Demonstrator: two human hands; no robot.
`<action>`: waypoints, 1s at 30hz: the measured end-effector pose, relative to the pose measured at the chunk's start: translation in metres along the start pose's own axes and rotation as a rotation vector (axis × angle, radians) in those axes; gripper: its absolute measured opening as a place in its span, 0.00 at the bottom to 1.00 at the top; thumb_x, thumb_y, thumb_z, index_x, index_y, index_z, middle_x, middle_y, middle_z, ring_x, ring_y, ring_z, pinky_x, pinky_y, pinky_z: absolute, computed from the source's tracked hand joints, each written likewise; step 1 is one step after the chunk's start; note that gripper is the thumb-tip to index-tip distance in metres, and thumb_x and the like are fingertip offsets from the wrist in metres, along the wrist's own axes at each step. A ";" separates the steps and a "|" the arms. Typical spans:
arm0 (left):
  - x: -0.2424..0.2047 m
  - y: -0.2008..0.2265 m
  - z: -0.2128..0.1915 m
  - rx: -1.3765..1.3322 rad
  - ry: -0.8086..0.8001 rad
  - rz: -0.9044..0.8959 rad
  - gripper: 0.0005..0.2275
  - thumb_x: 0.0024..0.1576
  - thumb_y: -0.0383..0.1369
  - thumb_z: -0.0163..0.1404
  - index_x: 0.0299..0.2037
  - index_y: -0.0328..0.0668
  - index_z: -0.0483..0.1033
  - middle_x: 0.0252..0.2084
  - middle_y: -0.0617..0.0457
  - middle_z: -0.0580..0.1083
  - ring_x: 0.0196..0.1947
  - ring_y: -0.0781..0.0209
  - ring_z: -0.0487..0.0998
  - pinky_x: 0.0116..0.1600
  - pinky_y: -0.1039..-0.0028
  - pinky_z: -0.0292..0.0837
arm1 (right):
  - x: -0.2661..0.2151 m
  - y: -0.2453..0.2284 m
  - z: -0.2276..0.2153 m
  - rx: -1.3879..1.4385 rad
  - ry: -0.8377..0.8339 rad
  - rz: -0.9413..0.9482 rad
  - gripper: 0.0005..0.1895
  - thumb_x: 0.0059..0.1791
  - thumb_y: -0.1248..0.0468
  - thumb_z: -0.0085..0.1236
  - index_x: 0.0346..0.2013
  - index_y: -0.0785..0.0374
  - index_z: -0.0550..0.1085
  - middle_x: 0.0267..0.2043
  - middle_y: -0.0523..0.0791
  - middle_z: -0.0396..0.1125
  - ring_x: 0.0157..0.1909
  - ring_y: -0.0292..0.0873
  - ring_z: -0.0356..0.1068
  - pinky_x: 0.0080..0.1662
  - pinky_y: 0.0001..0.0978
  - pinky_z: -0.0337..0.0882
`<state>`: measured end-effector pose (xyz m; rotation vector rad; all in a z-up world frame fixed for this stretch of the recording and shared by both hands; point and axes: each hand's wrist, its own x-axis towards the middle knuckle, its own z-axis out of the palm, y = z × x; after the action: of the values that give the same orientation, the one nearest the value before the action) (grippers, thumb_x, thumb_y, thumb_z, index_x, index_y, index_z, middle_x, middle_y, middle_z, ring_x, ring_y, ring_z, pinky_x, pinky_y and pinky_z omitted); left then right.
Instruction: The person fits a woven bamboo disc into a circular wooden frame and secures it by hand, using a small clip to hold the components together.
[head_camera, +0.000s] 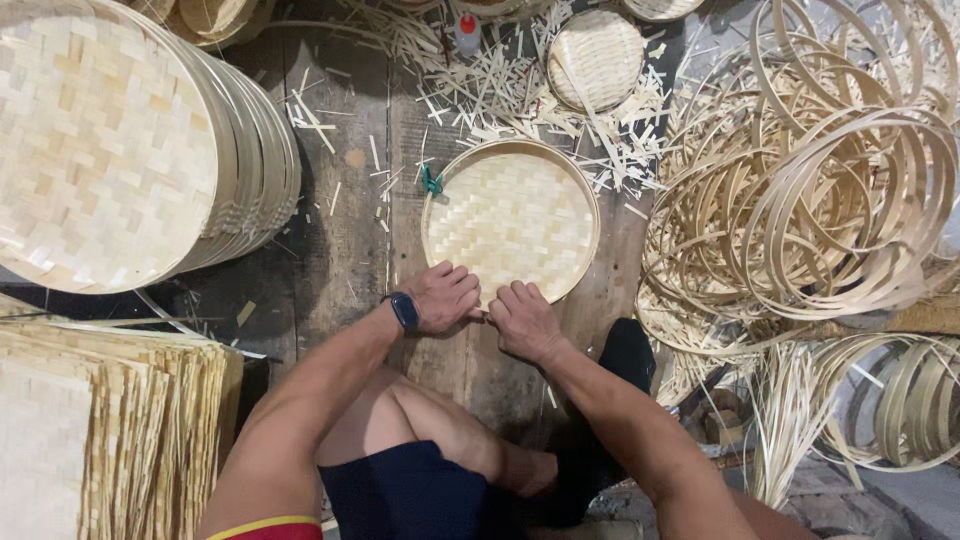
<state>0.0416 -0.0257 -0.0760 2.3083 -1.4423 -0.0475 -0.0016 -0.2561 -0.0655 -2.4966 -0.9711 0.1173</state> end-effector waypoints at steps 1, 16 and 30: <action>-0.001 0.000 0.001 -0.014 -0.007 -0.001 0.13 0.59 0.42 0.50 0.38 0.38 0.73 0.36 0.51 0.70 0.39 0.54 0.70 0.44 0.66 0.64 | 0.000 -0.002 -0.002 -0.005 -0.004 -0.001 0.10 0.39 0.65 0.60 0.28 0.61 0.67 0.33 0.47 0.59 0.39 0.50 0.62 0.43 0.42 0.62; -0.024 -0.017 -0.031 0.110 -0.032 0.099 0.11 0.51 0.32 0.48 0.43 0.39 0.72 0.41 0.51 0.71 0.45 0.54 0.73 0.53 0.67 0.69 | -0.013 0.021 -0.040 0.269 -0.025 0.058 0.07 0.44 0.65 0.64 0.37 0.59 0.78 0.34 0.44 0.65 0.43 0.48 0.64 0.46 0.41 0.62; -0.011 0.014 -0.024 -0.162 0.077 -0.141 0.08 0.54 0.33 0.57 0.38 0.42 0.73 0.35 0.52 0.69 0.42 0.55 0.70 0.60 0.62 0.62 | -0.009 0.031 -0.043 0.464 -0.111 0.272 0.08 0.42 0.63 0.69 0.34 0.61 0.81 0.35 0.44 0.71 0.43 0.50 0.69 0.48 0.40 0.69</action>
<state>0.0307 -0.0134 -0.0508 2.2490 -1.1913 -0.1109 0.0215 -0.2990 -0.0414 -2.1873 -0.5570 0.5106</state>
